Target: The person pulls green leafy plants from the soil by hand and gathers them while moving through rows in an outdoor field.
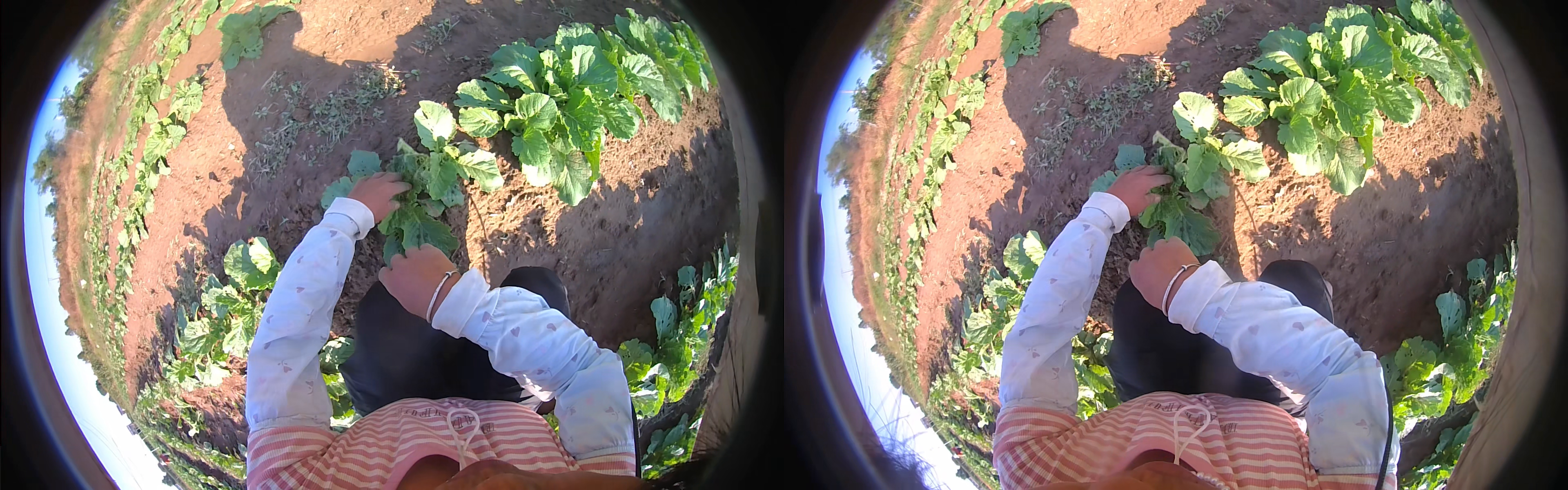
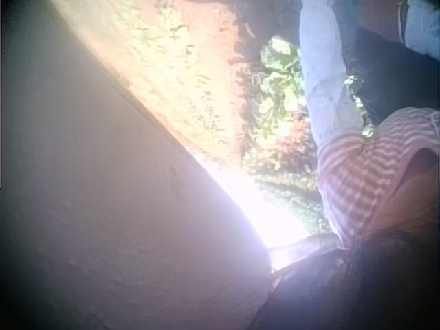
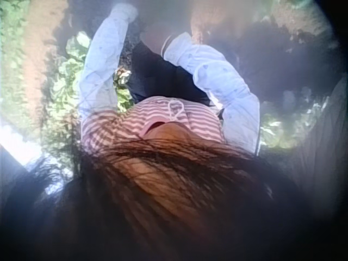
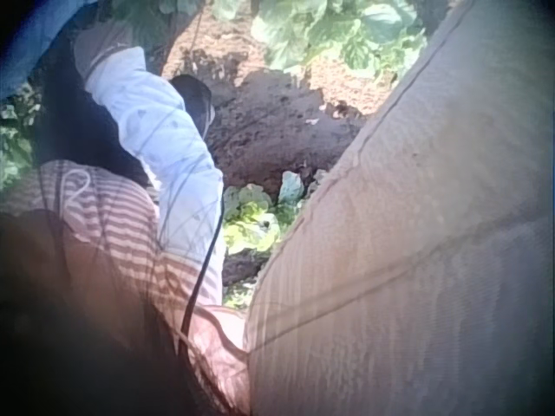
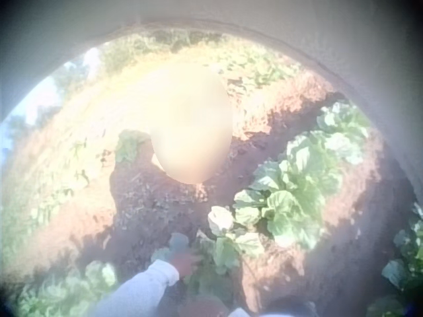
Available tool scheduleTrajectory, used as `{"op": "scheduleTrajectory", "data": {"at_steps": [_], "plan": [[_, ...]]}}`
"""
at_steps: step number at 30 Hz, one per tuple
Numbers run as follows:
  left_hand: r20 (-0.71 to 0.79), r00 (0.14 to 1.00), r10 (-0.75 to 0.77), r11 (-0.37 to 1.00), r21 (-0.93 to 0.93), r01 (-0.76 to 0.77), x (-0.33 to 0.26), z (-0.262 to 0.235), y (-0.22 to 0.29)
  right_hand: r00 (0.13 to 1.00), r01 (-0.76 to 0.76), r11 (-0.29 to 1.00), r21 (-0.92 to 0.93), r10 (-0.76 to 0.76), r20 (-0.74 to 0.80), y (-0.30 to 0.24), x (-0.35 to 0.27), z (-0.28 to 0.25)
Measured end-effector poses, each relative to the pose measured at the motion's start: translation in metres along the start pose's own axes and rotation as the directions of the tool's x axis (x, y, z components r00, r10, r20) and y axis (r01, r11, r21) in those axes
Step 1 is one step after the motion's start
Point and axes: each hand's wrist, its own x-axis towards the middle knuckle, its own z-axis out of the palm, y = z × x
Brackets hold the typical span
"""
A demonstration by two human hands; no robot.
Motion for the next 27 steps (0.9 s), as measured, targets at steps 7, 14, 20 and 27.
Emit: {"op": "scheduleTrajectory", "data": {"at_steps": [7,14,20,27], "plan": [[-0.165,0.970,-0.179,0.863,-0.499,0.074,0.042,0.010,-0.043,0.999,-0.030,0.999,-0.023,0.031,0.012,0.000,-0.001,-0.005],[0.192,0.928,-0.319,0.891,-0.275,0.363,-0.002,0.020,-0.085,0.995,-0.080,0.992,-0.101,0.086,0.052,0.000,0.005,-0.005],[-0.025,0.905,-0.424,0.906,-0.022,0.424,-0.012,0.032,-0.046,0.985,-0.139,0.973,-0.185,0.156,0.080,-0.001,0.011,-0.011],[-0.261,0.747,-0.612,0.775,-0.388,0.499,-0.028,0.036,-0.063,0.952,-0.303,0.953,-0.020,0.302,-0.050,0.056,-0.003,-0.056]]}}
